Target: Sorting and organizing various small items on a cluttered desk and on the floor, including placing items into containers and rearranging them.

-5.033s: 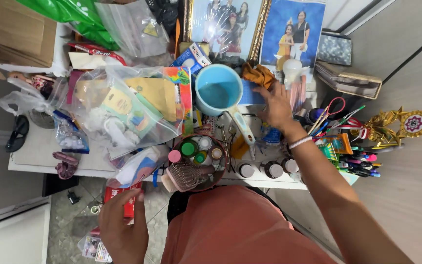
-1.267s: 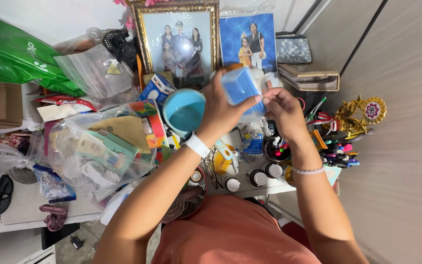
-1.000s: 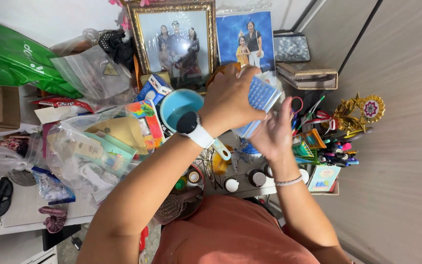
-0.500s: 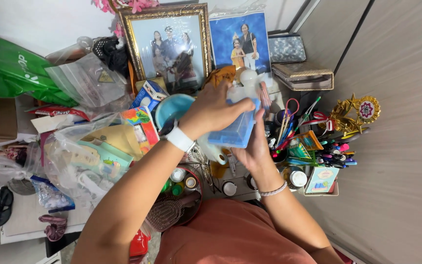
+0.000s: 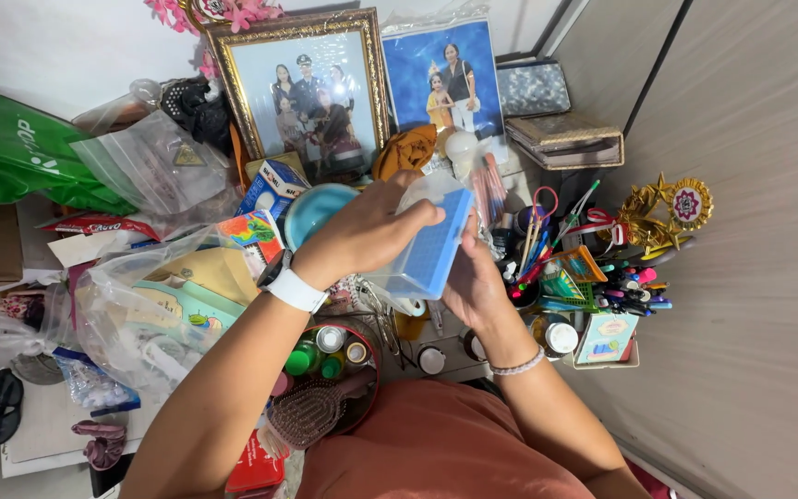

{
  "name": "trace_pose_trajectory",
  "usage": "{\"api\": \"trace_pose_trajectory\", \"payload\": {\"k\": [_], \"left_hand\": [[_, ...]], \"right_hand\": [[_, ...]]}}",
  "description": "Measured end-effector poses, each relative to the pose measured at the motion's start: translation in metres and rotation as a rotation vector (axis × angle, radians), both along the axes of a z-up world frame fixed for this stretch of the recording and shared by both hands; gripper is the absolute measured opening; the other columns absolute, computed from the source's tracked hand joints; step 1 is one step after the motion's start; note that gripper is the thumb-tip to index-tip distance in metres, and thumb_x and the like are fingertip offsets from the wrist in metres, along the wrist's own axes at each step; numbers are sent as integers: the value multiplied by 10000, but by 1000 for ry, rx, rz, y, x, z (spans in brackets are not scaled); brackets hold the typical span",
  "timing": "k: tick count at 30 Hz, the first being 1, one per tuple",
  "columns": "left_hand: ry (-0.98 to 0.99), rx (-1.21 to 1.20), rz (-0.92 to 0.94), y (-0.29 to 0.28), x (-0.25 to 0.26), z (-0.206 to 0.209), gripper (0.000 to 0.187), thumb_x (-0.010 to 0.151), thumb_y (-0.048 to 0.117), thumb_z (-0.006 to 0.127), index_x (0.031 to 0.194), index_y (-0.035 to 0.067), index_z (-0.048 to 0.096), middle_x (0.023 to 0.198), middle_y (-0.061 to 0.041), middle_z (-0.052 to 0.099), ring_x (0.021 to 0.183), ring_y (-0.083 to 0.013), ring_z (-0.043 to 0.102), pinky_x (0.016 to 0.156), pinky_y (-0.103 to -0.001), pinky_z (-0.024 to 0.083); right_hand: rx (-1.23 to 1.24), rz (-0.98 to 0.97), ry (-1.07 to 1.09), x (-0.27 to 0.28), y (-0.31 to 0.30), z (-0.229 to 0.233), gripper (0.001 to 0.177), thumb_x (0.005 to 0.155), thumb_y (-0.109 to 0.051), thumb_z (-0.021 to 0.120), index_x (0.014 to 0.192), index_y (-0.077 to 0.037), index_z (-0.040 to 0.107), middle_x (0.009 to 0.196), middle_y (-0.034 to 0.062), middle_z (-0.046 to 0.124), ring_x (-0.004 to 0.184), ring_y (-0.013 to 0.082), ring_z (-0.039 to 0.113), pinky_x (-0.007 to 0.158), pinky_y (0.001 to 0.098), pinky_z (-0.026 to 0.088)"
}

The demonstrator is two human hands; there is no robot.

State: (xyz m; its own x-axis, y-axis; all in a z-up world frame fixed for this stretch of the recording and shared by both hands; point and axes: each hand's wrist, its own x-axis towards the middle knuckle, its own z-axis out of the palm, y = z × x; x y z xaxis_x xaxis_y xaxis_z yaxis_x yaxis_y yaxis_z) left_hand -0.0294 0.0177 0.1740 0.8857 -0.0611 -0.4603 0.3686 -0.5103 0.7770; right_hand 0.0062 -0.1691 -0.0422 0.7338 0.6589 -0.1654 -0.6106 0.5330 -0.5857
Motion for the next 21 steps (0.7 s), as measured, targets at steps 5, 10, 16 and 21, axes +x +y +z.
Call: {"api": "trace_pose_trajectory", "payload": {"k": [5,10,16,21], "left_hand": [[-8,-163,21,6,4,-32,959,826,666,379,1523,9,413,1405,-453,463,1153,-493,610,882,-530,518],[-92,-189,6,14,0,-25,880,884,649,336,1524,51,421,1366,-382,554,1154,-478,654,894,-496,547],[-130,-473,87,37,-16,-61,784,1007,564,278,1510,-19,426,1545,-359,389,1487,-496,295,1213,-581,187],[109,-1167,368,41,-13,-87,357,979,475,591,965,118,596,791,-55,630,730,-169,631,772,-297,516]], "right_hand": [[-157,-2,-280,-2,8,59,538,912,-467,624,1280,-228,312,1355,178,300,1284,403,369,1035,742,415],[-279,-83,-366,-17,20,87,538,926,-433,617,1267,-169,294,1286,190,307,1234,353,325,978,652,431],[-558,-216,-666,-29,11,114,658,853,-207,778,1430,-101,480,1322,76,379,1245,234,349,1035,491,419],[-646,-283,-1132,-11,-9,120,484,852,-12,788,1316,-39,652,1232,138,522,1209,329,529,1015,517,488]]}}
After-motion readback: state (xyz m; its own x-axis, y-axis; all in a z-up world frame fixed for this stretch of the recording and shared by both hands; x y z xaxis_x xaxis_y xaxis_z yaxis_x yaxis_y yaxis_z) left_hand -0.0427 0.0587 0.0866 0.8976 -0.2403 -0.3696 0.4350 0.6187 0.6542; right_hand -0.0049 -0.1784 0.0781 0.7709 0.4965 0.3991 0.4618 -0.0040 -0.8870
